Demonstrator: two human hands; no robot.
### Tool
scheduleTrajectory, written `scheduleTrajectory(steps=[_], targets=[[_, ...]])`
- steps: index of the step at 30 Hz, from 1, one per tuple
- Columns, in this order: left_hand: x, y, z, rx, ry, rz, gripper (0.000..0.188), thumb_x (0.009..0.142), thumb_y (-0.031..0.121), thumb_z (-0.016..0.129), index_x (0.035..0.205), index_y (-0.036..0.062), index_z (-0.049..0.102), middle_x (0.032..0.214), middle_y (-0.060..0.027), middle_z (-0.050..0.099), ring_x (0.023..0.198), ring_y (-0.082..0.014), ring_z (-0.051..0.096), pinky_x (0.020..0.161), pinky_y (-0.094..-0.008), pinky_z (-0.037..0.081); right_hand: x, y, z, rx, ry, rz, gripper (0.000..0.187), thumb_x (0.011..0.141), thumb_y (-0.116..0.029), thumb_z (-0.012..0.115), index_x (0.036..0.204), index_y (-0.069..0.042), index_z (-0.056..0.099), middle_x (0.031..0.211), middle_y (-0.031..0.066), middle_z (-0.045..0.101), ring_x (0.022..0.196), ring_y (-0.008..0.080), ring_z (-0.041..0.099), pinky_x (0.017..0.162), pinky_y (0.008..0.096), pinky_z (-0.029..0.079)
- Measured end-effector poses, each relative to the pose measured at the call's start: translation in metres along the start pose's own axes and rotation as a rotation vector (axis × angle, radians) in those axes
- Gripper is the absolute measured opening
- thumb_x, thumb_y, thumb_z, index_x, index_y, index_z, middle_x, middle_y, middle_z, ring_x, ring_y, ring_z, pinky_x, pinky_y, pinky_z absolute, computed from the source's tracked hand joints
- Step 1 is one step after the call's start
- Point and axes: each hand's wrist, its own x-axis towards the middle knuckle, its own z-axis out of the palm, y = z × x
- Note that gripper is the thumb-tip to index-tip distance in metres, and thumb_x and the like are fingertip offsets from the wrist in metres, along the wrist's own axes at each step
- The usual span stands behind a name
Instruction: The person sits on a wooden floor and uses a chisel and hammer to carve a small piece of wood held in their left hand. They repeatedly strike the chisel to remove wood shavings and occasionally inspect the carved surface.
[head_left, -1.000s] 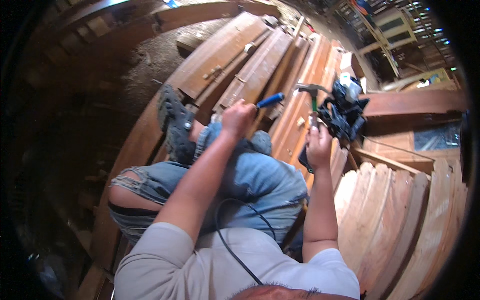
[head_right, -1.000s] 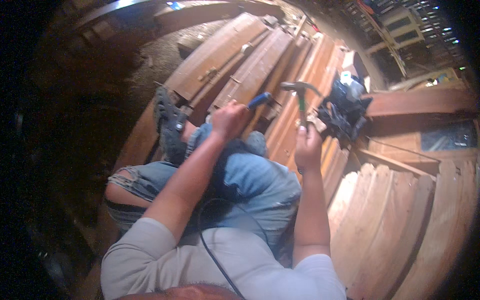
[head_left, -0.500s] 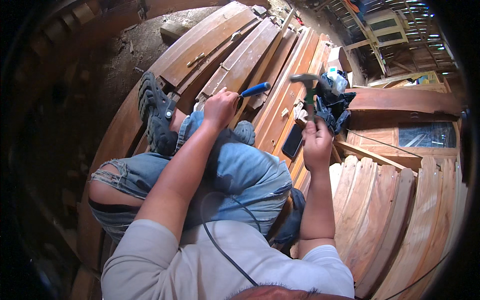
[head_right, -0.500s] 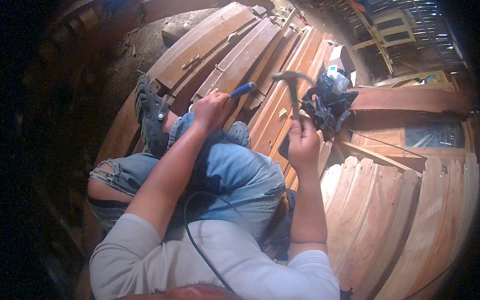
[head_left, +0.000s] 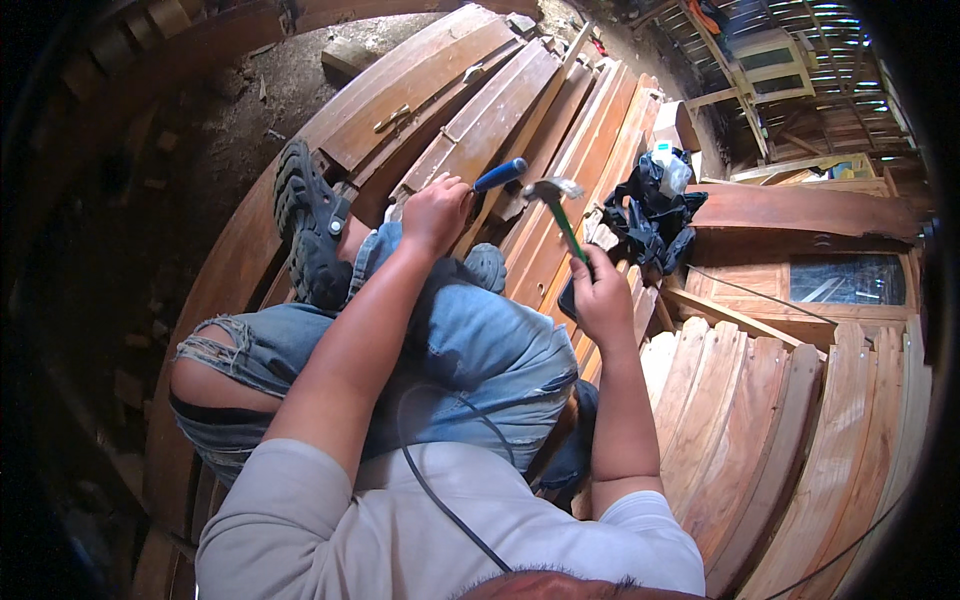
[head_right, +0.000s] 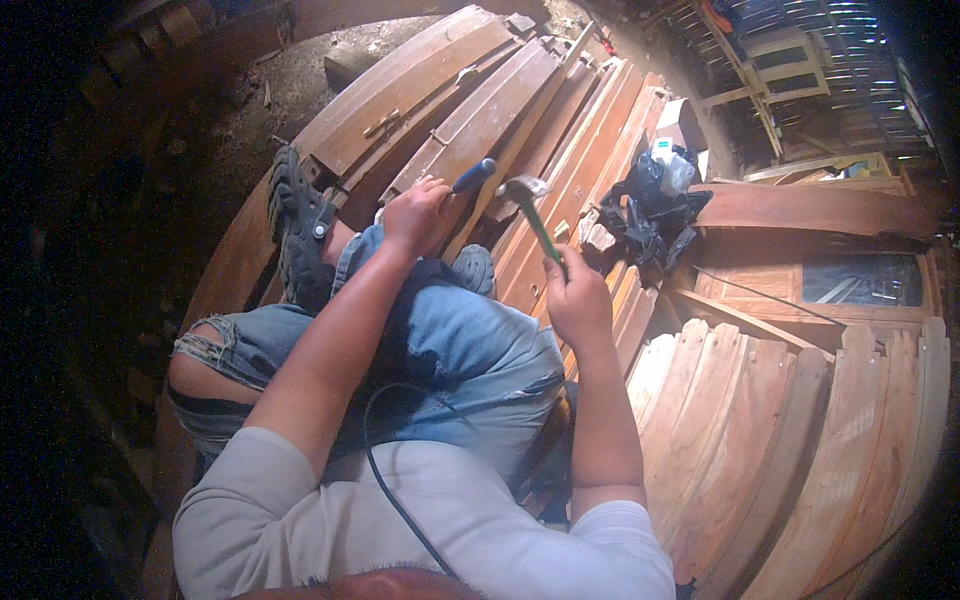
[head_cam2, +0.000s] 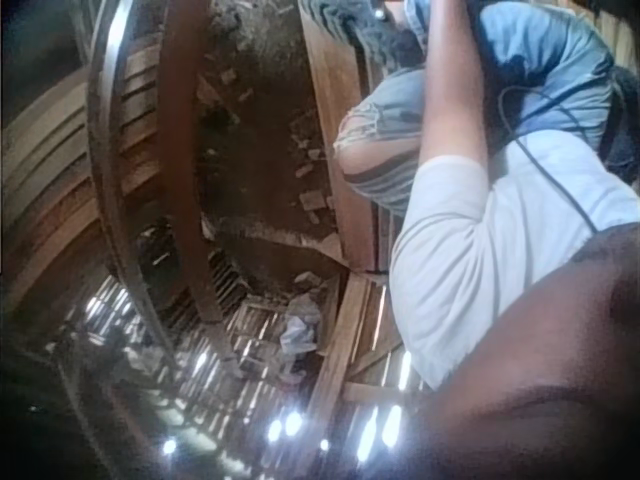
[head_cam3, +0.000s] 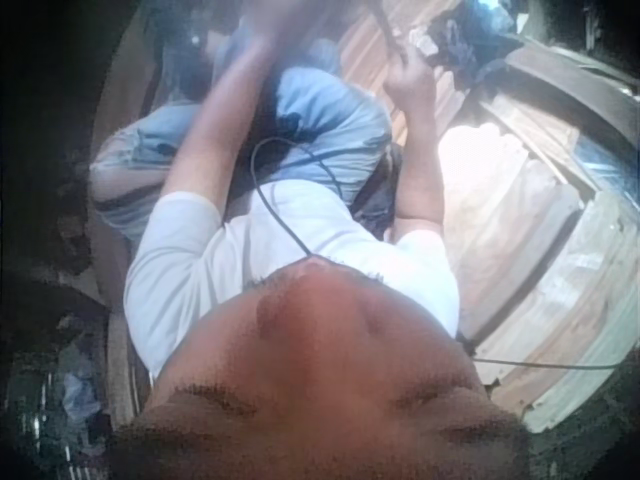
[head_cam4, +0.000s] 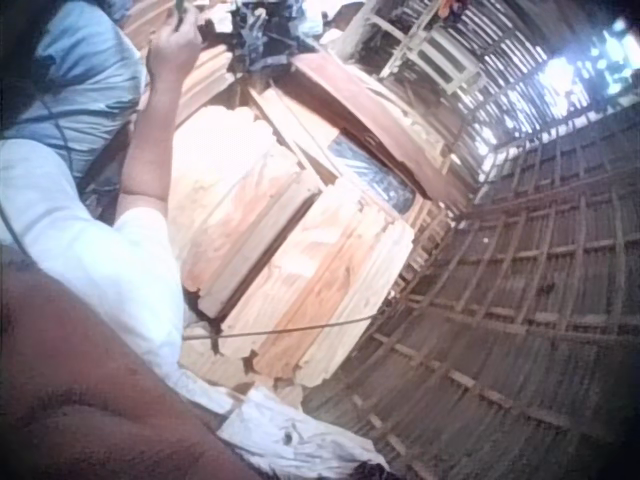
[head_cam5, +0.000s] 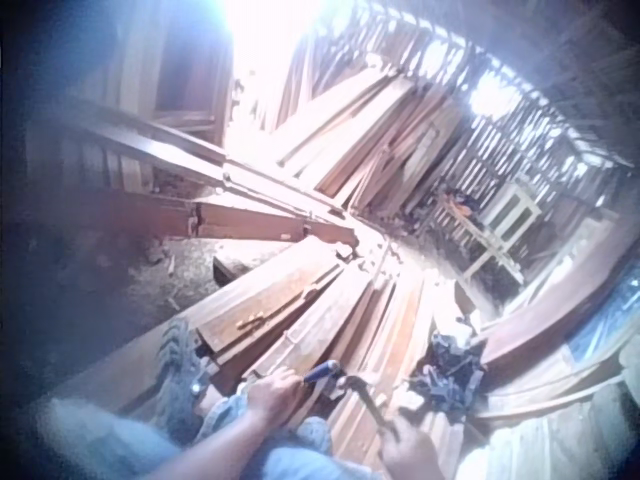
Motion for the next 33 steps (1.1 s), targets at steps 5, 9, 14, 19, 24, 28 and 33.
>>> scheduleTrajectory(steps=[5, 9, 14, 19, 24, 28, 33], targets=[[0.003, 0.005, -0.005, 0.041, -0.075, 0.003, 0.014, 0.096, 0.022, 0.068, 0.087, 0.0121, 0.071, 0.098, -0.0054, 0.073, 0.106, -0.0287, 0.074, 0.081, -0.0435, 0.063, -0.005, -0.01, 0.014, 0.874, 0.206, 0.115, 0.03, 0.116, -0.025, 0.049, 0.136, -0.004, 0.057, 0.07, -0.0066, 0.045, 0.057, 0.0009, 0.042, 0.053, 0.0206, 0.035], [-0.003, -0.003, 0.004, 0.031, 0.047, 0.094, 0.014, 0.096, 0.022, 0.068, 0.086, 0.0119, 0.071, 0.097, -0.0054, 0.072, 0.101, -0.0291, 0.074, 0.079, -0.0441, 0.062, 0.006, 0.005, 0.015, 0.501, 0.173, -0.1, 0.022, 0.113, -0.02, 0.054, 0.13, -0.006, 0.061, 0.075, -0.0035, 0.055, 0.062, 0.0047, 0.05, 0.056, 0.0252, 0.041], [-0.002, 0.001, 0.001, 0.035, -0.003, 0.035, 0.012, 0.095, 0.021, 0.069, 0.087, 0.0124, 0.072, 0.098, -0.0064, 0.073, 0.104, -0.0283, 0.074, 0.08, -0.0437, 0.063, 0.008, -0.001, 0.005, 0.055, 0.266, -0.315, 0.023, 0.11, -0.015, 0.059, 0.131, -0.007, 0.06, 0.082, 0.0094, 0.068, 0.069, 0.011, 0.059, 0.064, 0.0309, 0.049], [-0.002, -0.006, 0.003, 0.053, -0.028, 0.071, 0.012, 0.096, 0.02, 0.068, 0.088, 0.0129, 0.074, 0.102, -0.0065, 0.074, 0.104, -0.0273, 0.074, 0.08, -0.0416, 0.063, 0.012, -0.029, -0.024, 0.095, 0.237, -0.049, 0.019, 0.111, -0.016, 0.057, 0.121, -0.003, 0.064, 0.089, 0.0205, 0.073, 0.083, 0.0364, 0.076, 0.071, 0.0492, 0.054], [-0.003, -0.006, 0.006, 0.075, -0.041, 0.048, 0.013, 0.097, 0.021, 0.068, 0.089, 0.0122, 0.075, 0.114, -0.0078, 0.077, 0.117, -0.0283, 0.073, 0.087, -0.0421, 0.063, 0.009, -0.01, -0.002, -0.204, 0.039, -0.183, 0.019, 0.111, -0.021, 0.058, 0.126, -0.011, 0.06, 0.078, 0.0128, 0.059, 0.071, 0.0208, 0.062, 0.067, 0.0386, 0.052], [-0.002, -0.001, 0.003, 0.066, -0.076, 0.044, 0.014, 0.098, 0.02, 0.067, 0.089, 0.0124, 0.075, 0.111, -0.0089, 0.077, 0.12, -0.0286, 0.072, 0.089, -0.0419, 0.063, 0.012, -0.002, -0.01, 0.443, 0.228, -0.069, 0.02, 0.117, -0.025, 0.049, 0.115, -0.011, 0.064, 0.085, -0.0025, 0.066, 0.071, 0.0091, 0.059, 0.061, 0.03, 0.047], [-0.003, -0.01, 0.013, 0.056, -0.003, 0.059, 0.013, 0.096, 0.019, 0.066, 0.089, 0.0117, 0.075, 0.113, -0.0103, 0.077, 0.118, -0.0297, 0.073, 0.09, -0.0434, 0.063, 0.011, -0.007, 0.004, -0.113, 0.028, -0.117, 0.02, 0.112, -0.025, 0.056, 0.113, -0.007, 0.063, 0.082, 0.0042, 0.064, 0.073, 0.0143, 0.062, 0.06, 0.0391, 0.045]])
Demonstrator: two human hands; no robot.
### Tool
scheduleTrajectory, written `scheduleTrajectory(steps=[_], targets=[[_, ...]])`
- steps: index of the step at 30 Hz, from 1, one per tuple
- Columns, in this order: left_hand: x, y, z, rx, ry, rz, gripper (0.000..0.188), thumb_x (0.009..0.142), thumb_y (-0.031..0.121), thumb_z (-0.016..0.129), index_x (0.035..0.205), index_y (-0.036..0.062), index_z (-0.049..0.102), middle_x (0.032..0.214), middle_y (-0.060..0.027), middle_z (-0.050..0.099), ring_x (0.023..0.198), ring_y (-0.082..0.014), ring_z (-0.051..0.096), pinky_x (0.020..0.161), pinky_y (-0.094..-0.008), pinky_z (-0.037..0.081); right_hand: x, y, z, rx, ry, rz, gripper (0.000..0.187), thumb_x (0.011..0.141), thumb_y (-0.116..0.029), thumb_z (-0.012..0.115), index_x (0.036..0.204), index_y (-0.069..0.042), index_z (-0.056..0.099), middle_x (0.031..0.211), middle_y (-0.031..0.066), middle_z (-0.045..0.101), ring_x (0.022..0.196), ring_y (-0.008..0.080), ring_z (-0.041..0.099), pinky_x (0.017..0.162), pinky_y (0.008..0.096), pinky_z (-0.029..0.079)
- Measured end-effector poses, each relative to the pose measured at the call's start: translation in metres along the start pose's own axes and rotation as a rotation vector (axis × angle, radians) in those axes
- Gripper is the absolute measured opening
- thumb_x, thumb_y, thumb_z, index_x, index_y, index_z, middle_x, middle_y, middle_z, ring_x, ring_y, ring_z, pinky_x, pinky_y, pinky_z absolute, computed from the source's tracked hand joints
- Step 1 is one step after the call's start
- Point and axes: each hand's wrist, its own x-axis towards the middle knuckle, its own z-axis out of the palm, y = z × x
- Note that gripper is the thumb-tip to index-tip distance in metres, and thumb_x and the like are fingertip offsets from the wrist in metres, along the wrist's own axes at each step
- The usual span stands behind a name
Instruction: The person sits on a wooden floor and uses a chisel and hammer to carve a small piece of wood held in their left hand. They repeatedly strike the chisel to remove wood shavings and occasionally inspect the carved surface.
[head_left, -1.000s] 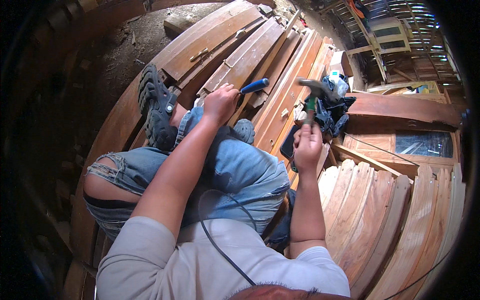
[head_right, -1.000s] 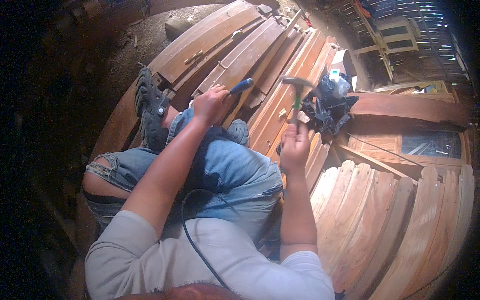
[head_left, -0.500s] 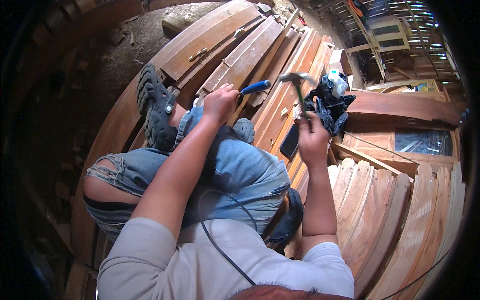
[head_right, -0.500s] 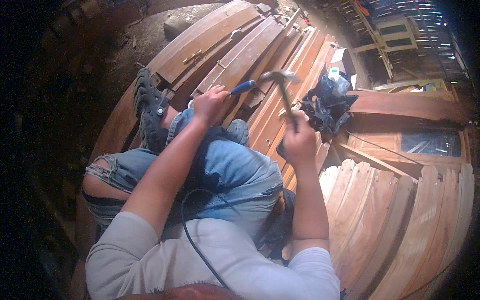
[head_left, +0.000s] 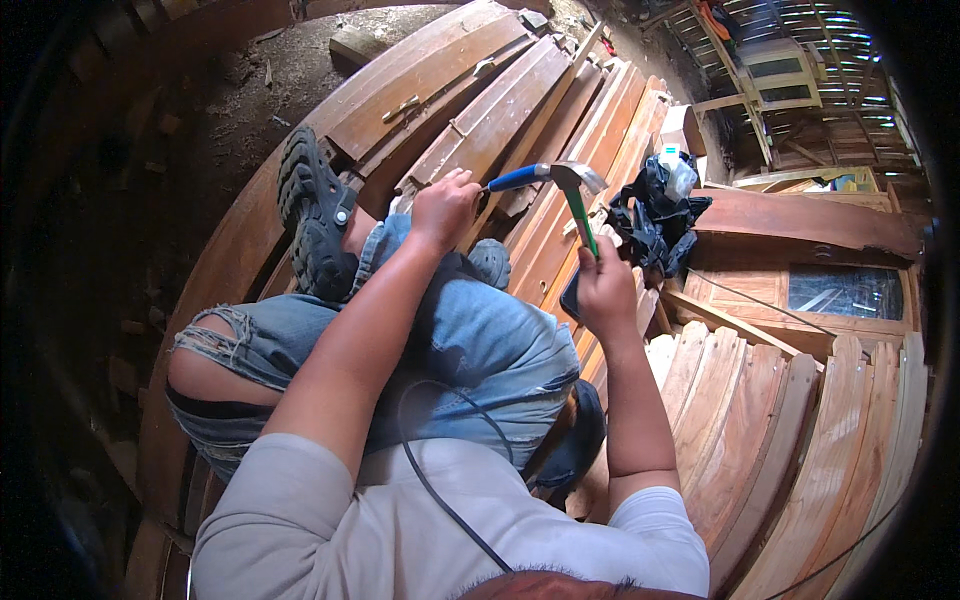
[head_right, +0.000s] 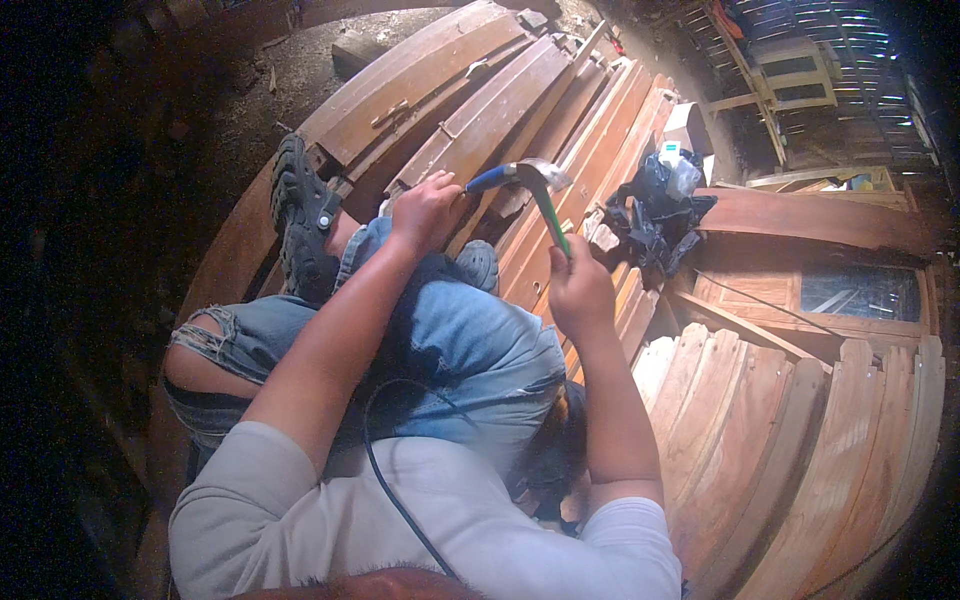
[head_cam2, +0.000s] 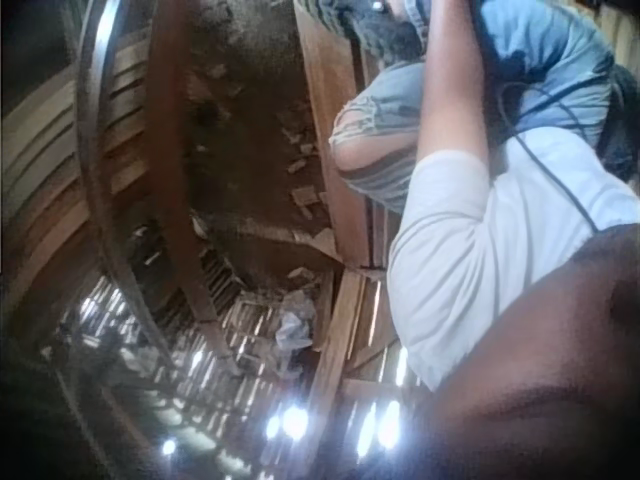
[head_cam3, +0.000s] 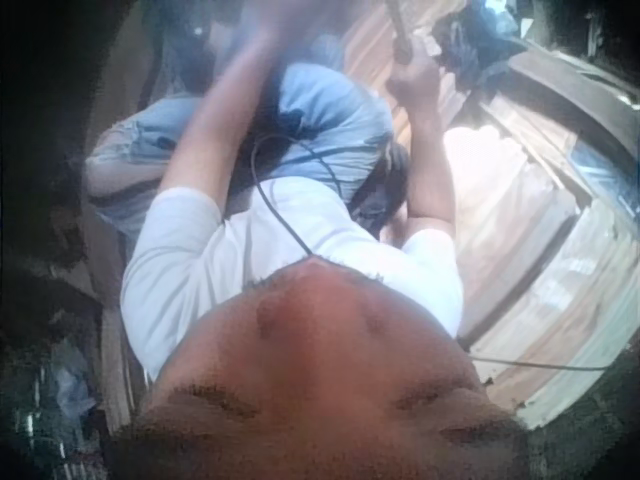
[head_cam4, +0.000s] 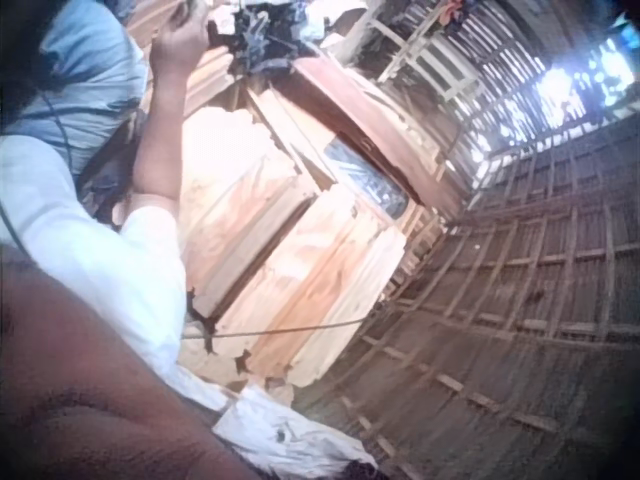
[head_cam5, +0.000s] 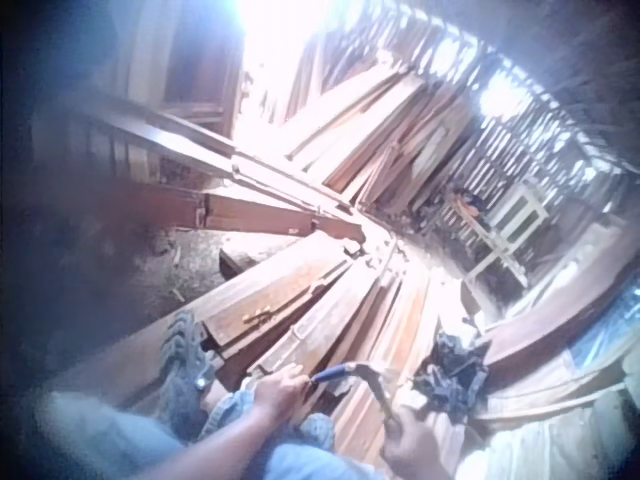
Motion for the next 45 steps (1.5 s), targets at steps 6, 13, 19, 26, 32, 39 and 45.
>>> scheduleTrajectory(steps=[6, 13, 19, 26, 32, 39, 45], targets=[[0.0, 0.003, -0.005, 0.007, -0.094, -0.052, 0.013, 0.097, 0.02, 0.068, 0.1, 0.0138, 0.079, 0.126, -0.0121, 0.076, 0.123, -0.0292, 0.072, 0.094, -0.0422, 0.062, 0.006, 0.02, 0.004, 0.438, 0.209, 0.025, 0.025, 0.113, -0.028, 0.056, 0.112, -0.003, 0.062, 0.074, 0.0035, 0.059, 0.066, 0.0208, 0.06, 0.063, 0.0397, 0.046], [-0.006, 0.002, -0.002, -0.011, -0.049, -0.021, 0.011, 0.094, 0.017, 0.068, 0.094, 0.012, 0.077, 0.121, -0.0106, 0.076, 0.123, -0.0285, 0.072, 0.091, -0.0417, 0.063, 0.008, 0.014, -0.003, 0.733, 0.295, 0.044, 0.02, 0.116, -0.022, 0.051, 0.106, -0.009, 0.063, 0.073, -0.0022, 0.053, 0.06, 0.0096, 0.05, 0.055, 0.0315, 0.04], [-0.001, -0.003, -0.002, 0.014, -0.042, -0.012, 0.012, 0.096, 0.018, 0.067, 0.095, 0.0109, 0.077, 0.126, -0.0115, 0.076, 0.125, -0.0276, 0.071, 0.093, -0.0408, 0.063, 0.015, 0.006, -0.011, 0.257, 0.222, -0.12, 0.026, 0.114, -0.028, 0.056, 0.105, -0.005, 0.061, 0.075, 0.0024, 0.061, 0.071, 0.0142, 0.06, 0.066, 0.0324, 0.051], [0.001, -0.008, 0.004, 0.007, -0.071, -0.027, 0.013, 0.096, 0.02, 0.068, 0.096, 0.0113, 0.078, 0.128, -0.0107, 0.076, 0.125, -0.0273, 0.071, 0.096, -0.0409, 0.062, 0.015, -0.011, -0.014, 0.014, 0.067, -0.073, 0.025, 0.111, -0.027, 0.06, 0.1, -0.004, 0.058, 0.078, 0.0075, 0.062, 0.067, 0.0196, 0.061, 0.062, 0.0386, 0.049], [-0.007, -0.002, 0.002, -0.009, -0.071, -0.013, 0.013, 0.096, 0.019, 0.068, 0.097, 0.0112, 0.078, 0.125, -0.012, 0.076, 0.125, -0.0282, 0.071, 0.096, -0.0408, 0.062, 0.013, 0.007, 0.009, 0.202, 0.123, -0.104, 0.023, 0.116, -0.022, 0.047, 0.103, -0.01, 0.06, 0.076, -0.0009, 0.052, 0.061, 0.0119, 0.049, 0.058, 0.0278, 0.04], [-0.005, -0.001, 0.007, 0.0, -0.107, -0.03, 0.015, 0.097, 0.019, 0.066, 0.098, 0.0111, 0.079, 0.131, -0.0124, 0.075, 0.129, -0.0277, 0.069, 0.101, -0.0402, 0.06, 0.019, 0.033, 0.003, 0.536, 0.298, -0.117, 0.03, 0.112, -0.033, 0.058, 0.108, -0.004, 0.059, 0.081, 0.0107, 0.061, 0.068, 0.0274, 0.063, 0.068, 0.0431, 0.053], [0.0, -0.006, 0.005, 0.017, -0.143, -0.021, 0.015, 0.096, 0.019, 0.066, 0.101, 0.0122, 0.078, 0.137, -0.0149, 0.073, 0.131, -0.0286, 0.068, 0.102, -0.0403, 0.059, 0.032, 0.015, -0.023, 0.595, 0.144, 0.07, 0.029, 0.114, -0.03, 0.052, 0.103, -0.005, 0.061, 0.073, 0.0117, 0.059, 0.068, 0.0191, 0.062, 0.065, 0.0378, 0.05]])
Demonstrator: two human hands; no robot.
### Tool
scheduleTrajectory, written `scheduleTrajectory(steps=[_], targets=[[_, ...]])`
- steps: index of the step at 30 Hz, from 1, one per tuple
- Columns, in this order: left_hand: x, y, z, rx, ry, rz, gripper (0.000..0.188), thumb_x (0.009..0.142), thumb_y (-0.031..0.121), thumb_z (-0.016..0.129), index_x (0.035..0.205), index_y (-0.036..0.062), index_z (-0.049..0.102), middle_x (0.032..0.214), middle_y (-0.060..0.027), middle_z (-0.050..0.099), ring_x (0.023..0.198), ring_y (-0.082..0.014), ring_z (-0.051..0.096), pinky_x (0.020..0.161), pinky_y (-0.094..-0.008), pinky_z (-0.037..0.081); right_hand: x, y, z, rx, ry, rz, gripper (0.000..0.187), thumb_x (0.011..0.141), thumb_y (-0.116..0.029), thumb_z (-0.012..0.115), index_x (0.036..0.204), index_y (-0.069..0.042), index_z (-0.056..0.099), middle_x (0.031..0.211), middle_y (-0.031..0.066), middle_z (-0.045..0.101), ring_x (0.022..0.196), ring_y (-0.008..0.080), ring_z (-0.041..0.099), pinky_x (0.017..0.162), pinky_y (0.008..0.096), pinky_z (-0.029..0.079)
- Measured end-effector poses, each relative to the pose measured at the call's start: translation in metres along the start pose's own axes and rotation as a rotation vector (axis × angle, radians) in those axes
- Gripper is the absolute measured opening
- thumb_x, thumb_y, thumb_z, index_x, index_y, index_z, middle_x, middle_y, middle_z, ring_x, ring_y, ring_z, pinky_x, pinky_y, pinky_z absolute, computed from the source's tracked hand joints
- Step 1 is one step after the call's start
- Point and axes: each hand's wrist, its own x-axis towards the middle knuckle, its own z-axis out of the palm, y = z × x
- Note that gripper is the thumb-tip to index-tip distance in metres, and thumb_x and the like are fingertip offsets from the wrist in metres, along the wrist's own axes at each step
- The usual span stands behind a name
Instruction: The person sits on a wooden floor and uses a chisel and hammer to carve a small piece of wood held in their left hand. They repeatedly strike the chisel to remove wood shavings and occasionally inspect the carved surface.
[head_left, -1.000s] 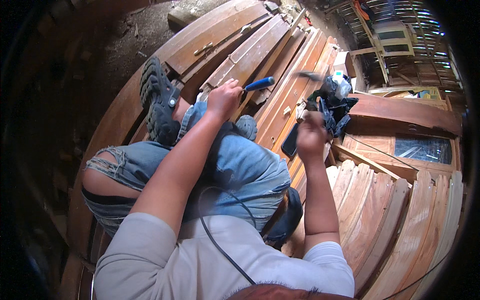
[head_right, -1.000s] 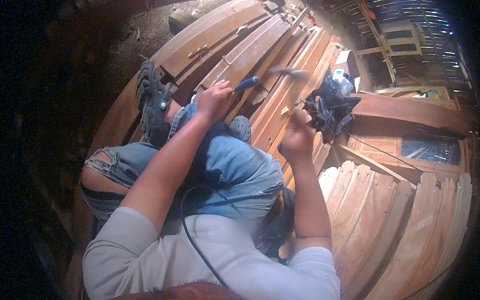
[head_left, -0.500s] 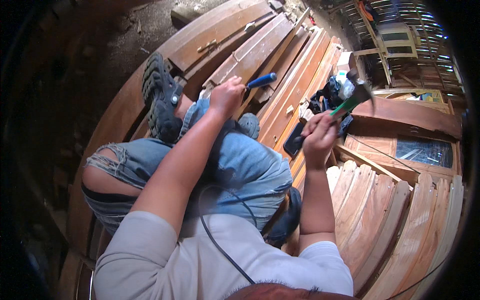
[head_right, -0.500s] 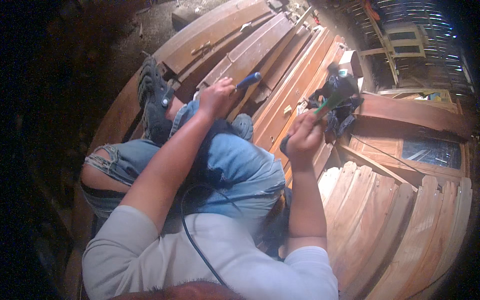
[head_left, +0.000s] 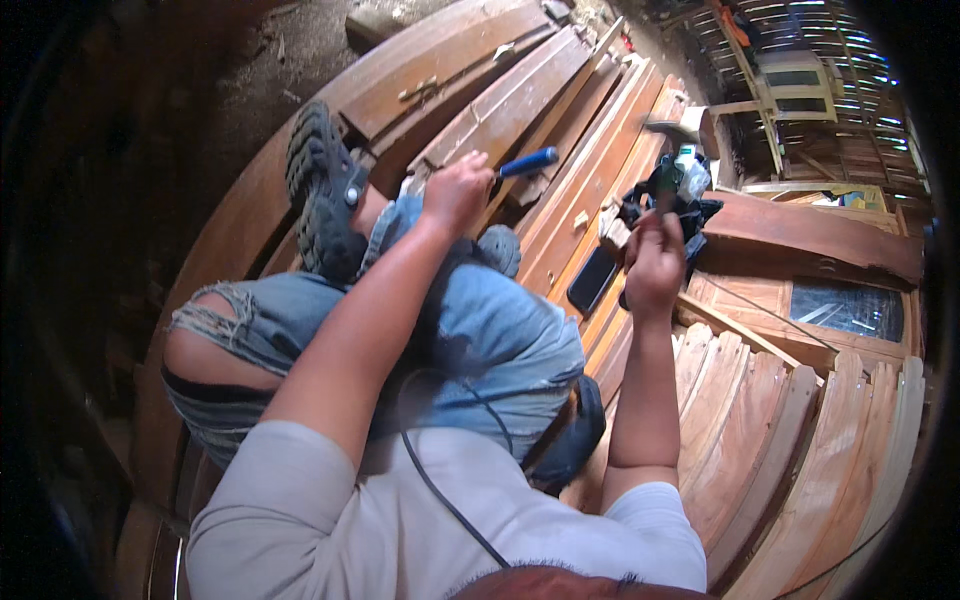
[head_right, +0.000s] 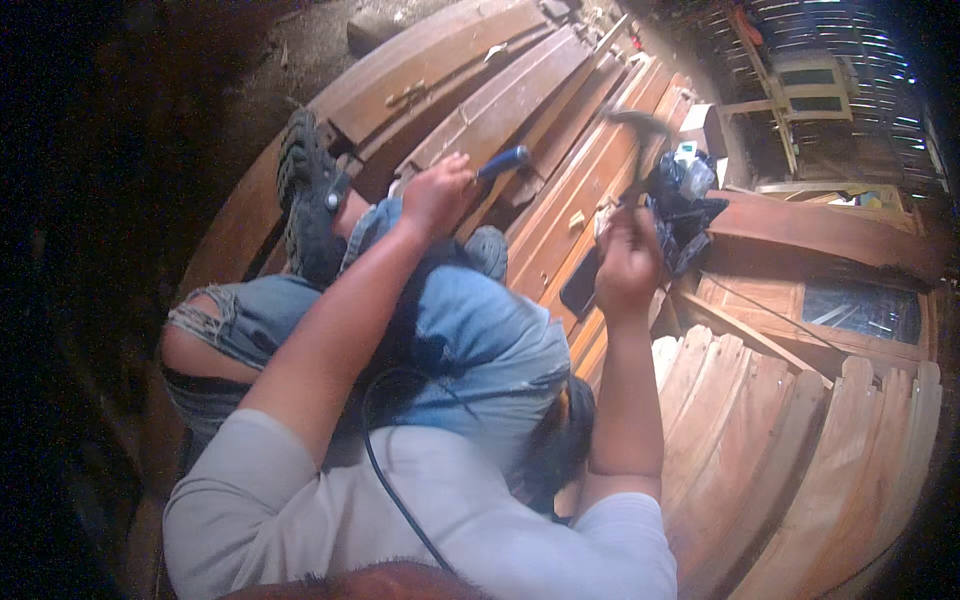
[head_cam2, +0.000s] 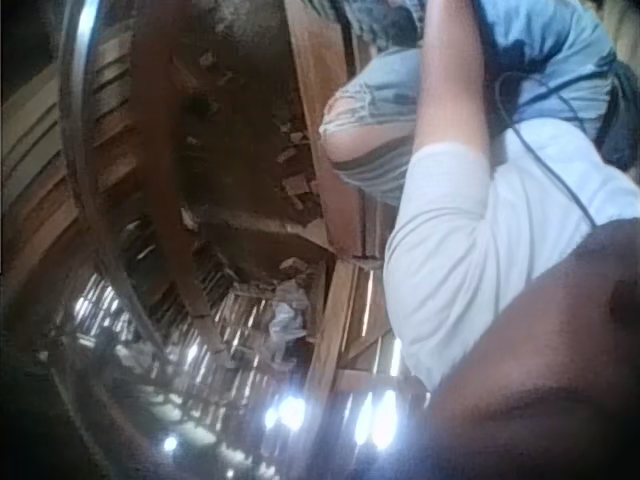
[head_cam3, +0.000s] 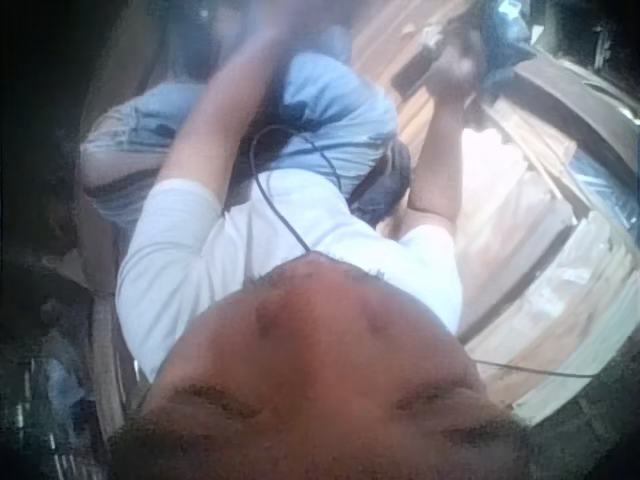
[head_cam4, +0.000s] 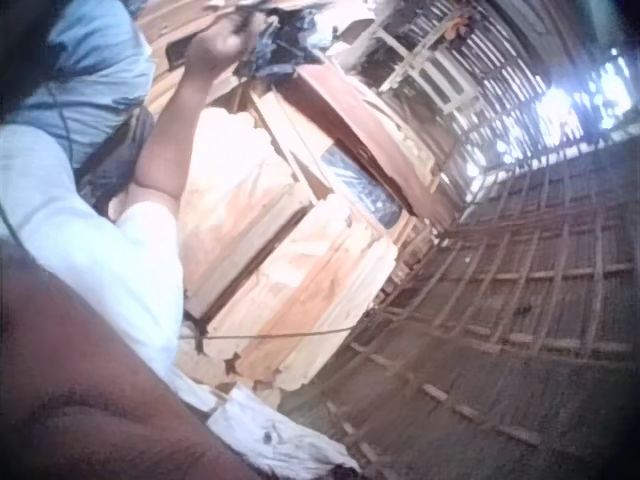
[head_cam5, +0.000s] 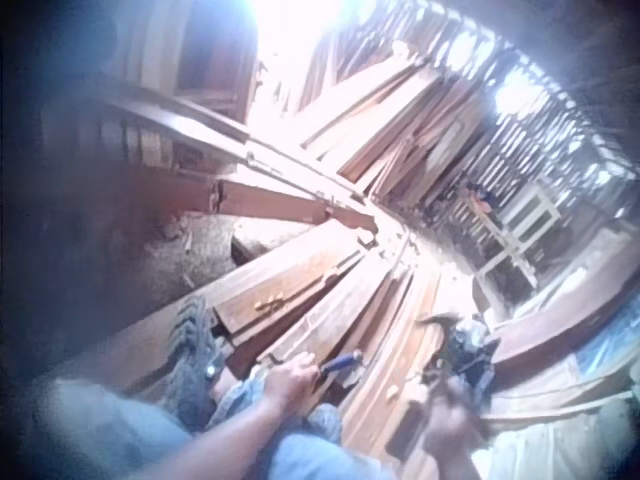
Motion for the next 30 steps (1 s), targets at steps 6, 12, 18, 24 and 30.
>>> scheduleTrajectory(steps=[6, 12, 18, 24, 30], targets=[[-0.012, 0.003, 0.001, -0.006, -0.057, -0.051, 0.019, 0.097, 0.031, 0.073, 0.104, 0.0145, 0.081, 0.138, -0.0133, 0.072, 0.133, -0.0281, 0.066, 0.104, -0.0424, 0.059, -0.018, 0.003, 0.017, -0.366, -0.109, -0.145, 0.02, 0.111, -0.027, 0.059, 0.106, -0.008, 0.064, 0.072, 0.0016, 0.054, 0.069, 0.0192, 0.062, 0.068, 0.0348, 0.052], [-0.007, -0.001, 0.005, -0.016, -0.022, -0.045, 0.016, 0.097, 0.027, 0.072, 0.102, 0.0142, 0.081, 0.136, -0.0124, 0.073, 0.129, -0.0292, 0.069, 0.1, -0.0425, 0.061, -0.011, -0.007, 0.029, -0.797, -0.197, -0.048, 0.027, 0.111, -0.028, 0.058, 0.109, -0.002, 0.064, 0.078, 0.0125, 0.061, 0.065, 0.0328, 0.06, 0.07, 0.0453, 0.052], [-0.001, 0.003, 0.0, 0.006, 0.031, -0.024, 0.019, 0.097, 0.029, 0.072, 0.101, 0.0135, 0.081, 0.133, -0.0125, 0.074, 0.126, -0.0292, 0.07, 0.099, -0.0414, 0.061, -0.012, 0.023, 0.013, -0.107, 0.125, -0.259, 0.015, 0.109, -0.013, 0.058, 0.099, -0.002, 0.056, 0.081, 0.0138, 0.059, 0.069, 0.0236, 0.064, 0.067, 0.0399, 0.053], [0.001, 0.001, -0.002, 0.007, 0.024, -0.033, 0.017, 0.096, 0.024, 0.068, 0.097, 0.012, 0.081, 0.13, -0.0126, 0.075, 0.125, -0.0285, 0.071, 0.097, -0.041, 0.062, -0.008, -0.003, 0.008, -0.116, 0.053, -0.096, 0.023, 0.112, -0.02, 0.054, 0.096, -0.004, 0.058, 0.072, 0.0095, 0.055, 0.07, 0.0133, 0.063, 0.064, 0.0388, 0.05], [-0.012, 0.004, -0.003, 0.01, -0.034, -0.048, 0.017, 0.094, 0.018, 0.067, 0.099, 0.0103, 0.081, 0.133, -0.0165, 0.074, 0.127, -0.0298, 0.071, 0.1, -0.0407, 0.061, -0.005, -0.001, 0.021, -0.405, -0.074, -0.047, 0.034, 0.114, -0.033, 0.055, 0.098, -0.004, 0.062, 0.073, 0.0107, 0.059, 0.069, 0.0274, 0.06, 0.066, 0.0402, 0.048]])
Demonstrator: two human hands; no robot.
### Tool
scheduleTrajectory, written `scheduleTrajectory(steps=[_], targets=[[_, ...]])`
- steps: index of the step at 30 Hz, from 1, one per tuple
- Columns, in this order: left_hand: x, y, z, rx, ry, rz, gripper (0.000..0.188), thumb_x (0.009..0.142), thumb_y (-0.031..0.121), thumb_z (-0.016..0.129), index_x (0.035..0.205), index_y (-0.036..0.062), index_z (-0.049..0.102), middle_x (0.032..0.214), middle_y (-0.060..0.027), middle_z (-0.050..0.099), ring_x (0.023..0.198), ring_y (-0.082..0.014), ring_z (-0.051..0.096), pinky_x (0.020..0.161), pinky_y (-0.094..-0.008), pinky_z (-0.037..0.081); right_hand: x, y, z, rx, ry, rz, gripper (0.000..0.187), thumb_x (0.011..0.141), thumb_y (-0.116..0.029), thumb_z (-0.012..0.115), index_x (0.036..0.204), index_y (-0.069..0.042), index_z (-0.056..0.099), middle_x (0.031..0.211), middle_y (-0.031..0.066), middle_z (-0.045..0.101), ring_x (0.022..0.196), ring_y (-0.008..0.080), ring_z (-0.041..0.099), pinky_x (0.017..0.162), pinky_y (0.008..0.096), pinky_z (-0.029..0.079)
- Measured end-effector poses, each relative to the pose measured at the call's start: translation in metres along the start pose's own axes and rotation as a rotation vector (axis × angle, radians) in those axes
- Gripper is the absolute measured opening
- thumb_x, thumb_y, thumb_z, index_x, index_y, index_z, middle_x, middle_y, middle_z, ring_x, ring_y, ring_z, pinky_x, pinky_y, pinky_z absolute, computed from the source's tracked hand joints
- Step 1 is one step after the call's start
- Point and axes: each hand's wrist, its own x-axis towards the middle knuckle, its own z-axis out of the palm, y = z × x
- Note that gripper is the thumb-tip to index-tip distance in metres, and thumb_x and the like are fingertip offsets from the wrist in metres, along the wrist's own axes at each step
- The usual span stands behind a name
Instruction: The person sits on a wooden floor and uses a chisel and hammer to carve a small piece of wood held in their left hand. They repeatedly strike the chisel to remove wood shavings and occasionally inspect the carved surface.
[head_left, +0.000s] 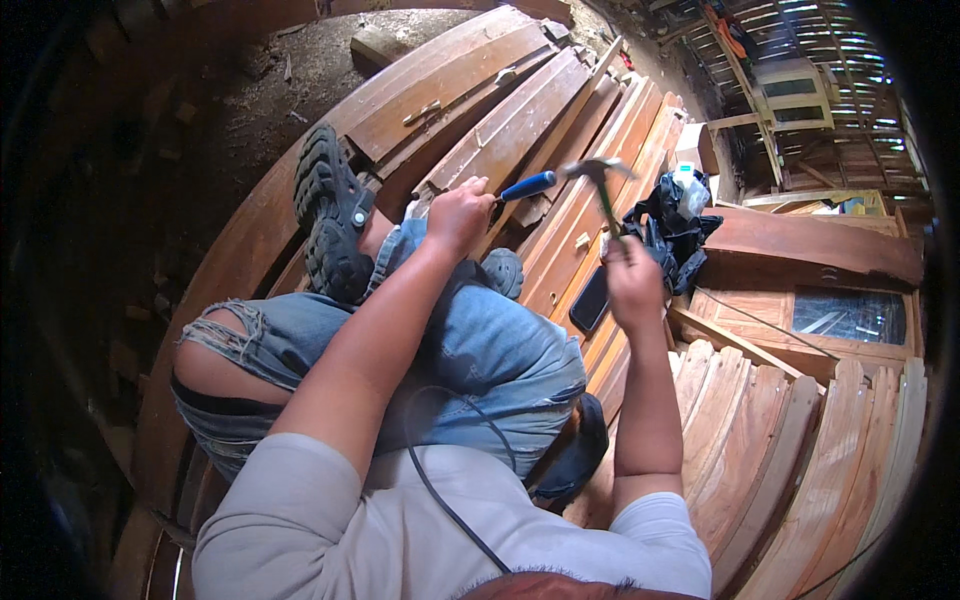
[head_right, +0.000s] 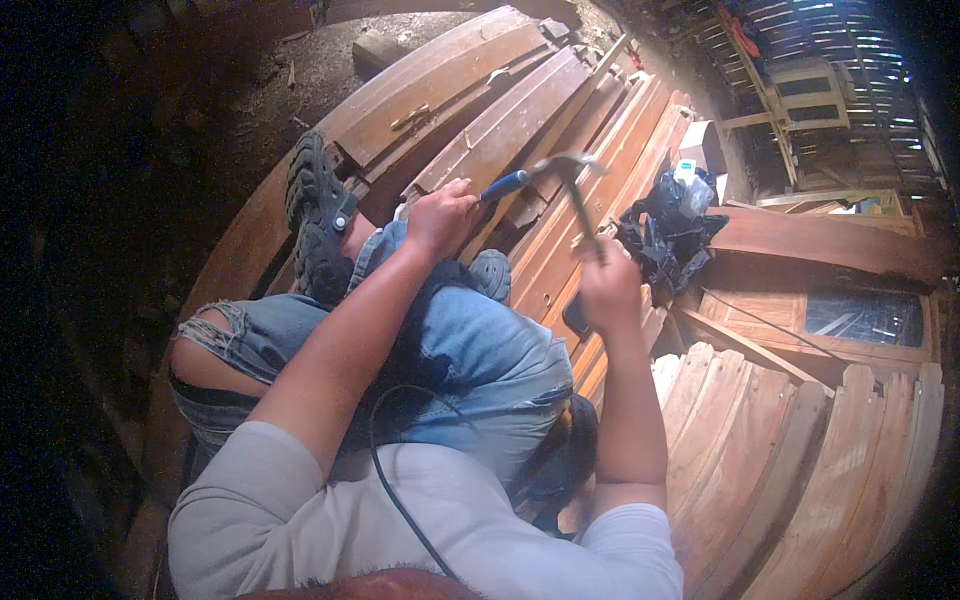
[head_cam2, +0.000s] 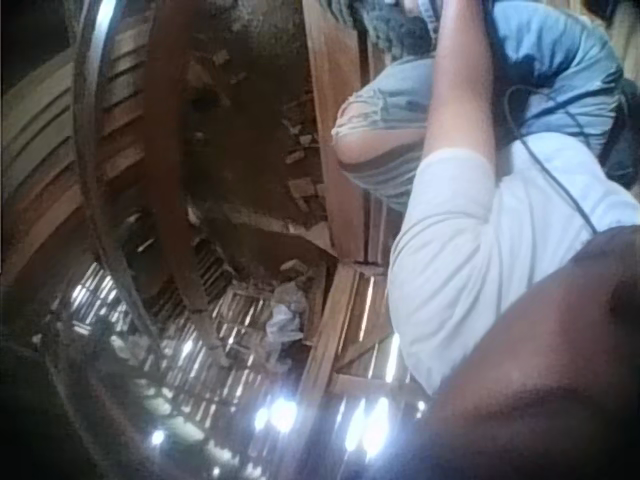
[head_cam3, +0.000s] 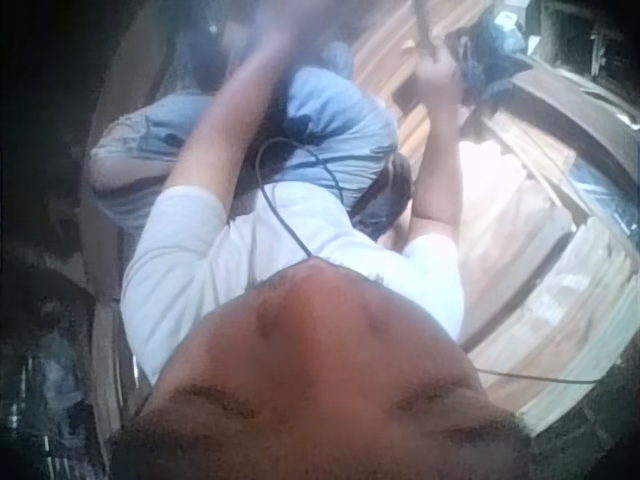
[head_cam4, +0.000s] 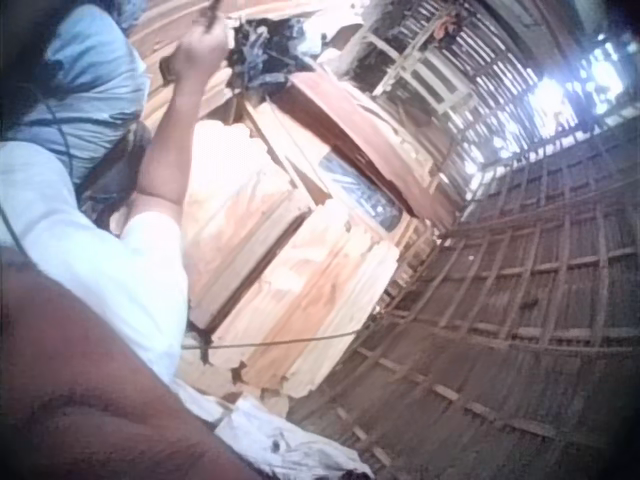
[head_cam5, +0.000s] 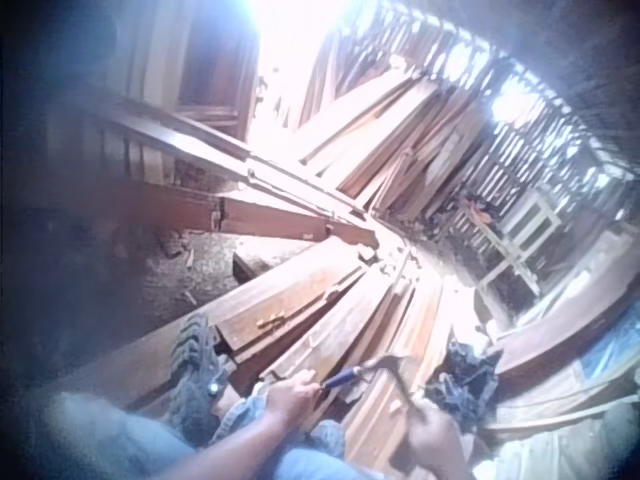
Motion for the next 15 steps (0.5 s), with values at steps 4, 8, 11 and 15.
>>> scheduleTrajectory(steps=[4, 8, 11, 15], targets=[[0.009, -0.004, 0.008, 0.023, 0.057, 0.039, 0.019, 0.096, 0.03, 0.073, 0.099, 0.0134, 0.081, 0.129, -0.0112, 0.075, 0.118, -0.0282, 0.073, 0.094, -0.0419, 0.062, -0.001, 0.026, 0.005, 0.31, 0.152, -0.049, 0.036, 0.114, -0.034, 0.055, 0.094, -0.004, 0.06, 0.073, 0.0109, 0.058, 0.068, 0.0278, 0.06, 0.067, 0.0424, 0.047], [0.008, -0.007, 0.006, 0.026, 0.076, 0.031, 0.018, 0.094, 0.031, 0.073, 0.095, 0.0141, 0.08, 0.127, -0.0114, 0.075, 0.112, -0.0286, 0.075, 0.087, -0.0438, 0.063, 0.005, 0.005, 0.0, 0.012, 0.034, -0.077, 0.035, 0.113, -0.035, 0.056, 0.101, -0.003, 0.062, 0.07, 0.0118, 0.058, 0.069, 0.0339, 0.063, 0.069, 0.0464, 0.051], [0.009, 0.004, -0.006, -0.023, -0.004, -0.011, 0.016, 0.096, 0.021, 0.067, 0.095, 0.011, 0.08, 0.131, -0.0155, 0.074, 0.123, -0.0278, 0.073, 0.093, -0.0411, 0.063, -0.003, 0.025, 0.007, 0.221, 0.142, -0.105, 0.035, 0.112, -0.035, 0.057, 0.099, -0.002, 0.059, 0.068, 0.0112, 0.057, 0.064, 0.0315, 0.062, 0.065, 0.0457, 0.049], [0.004, -0.005, 0.008, 0.031, 0.109, 0.035, 0.019, 0.094, 0.032, 0.074, 0.096, 0.0148, 0.08, 0.122, -0.0111, 0.074, 0.104, -0.03, 0.076, 0.083, -0.043, 0.064, -0.004, 0.001, 0.007, -0.123, -0.066, -0.042, 0.039, 0.112, -0.038, 0.057, 0.095, -0.003, 0.059, 0.069, 0.0175, 0.06, 0.065, 0.0335, 0.063, 0.063, 0.0456, 0.047]])
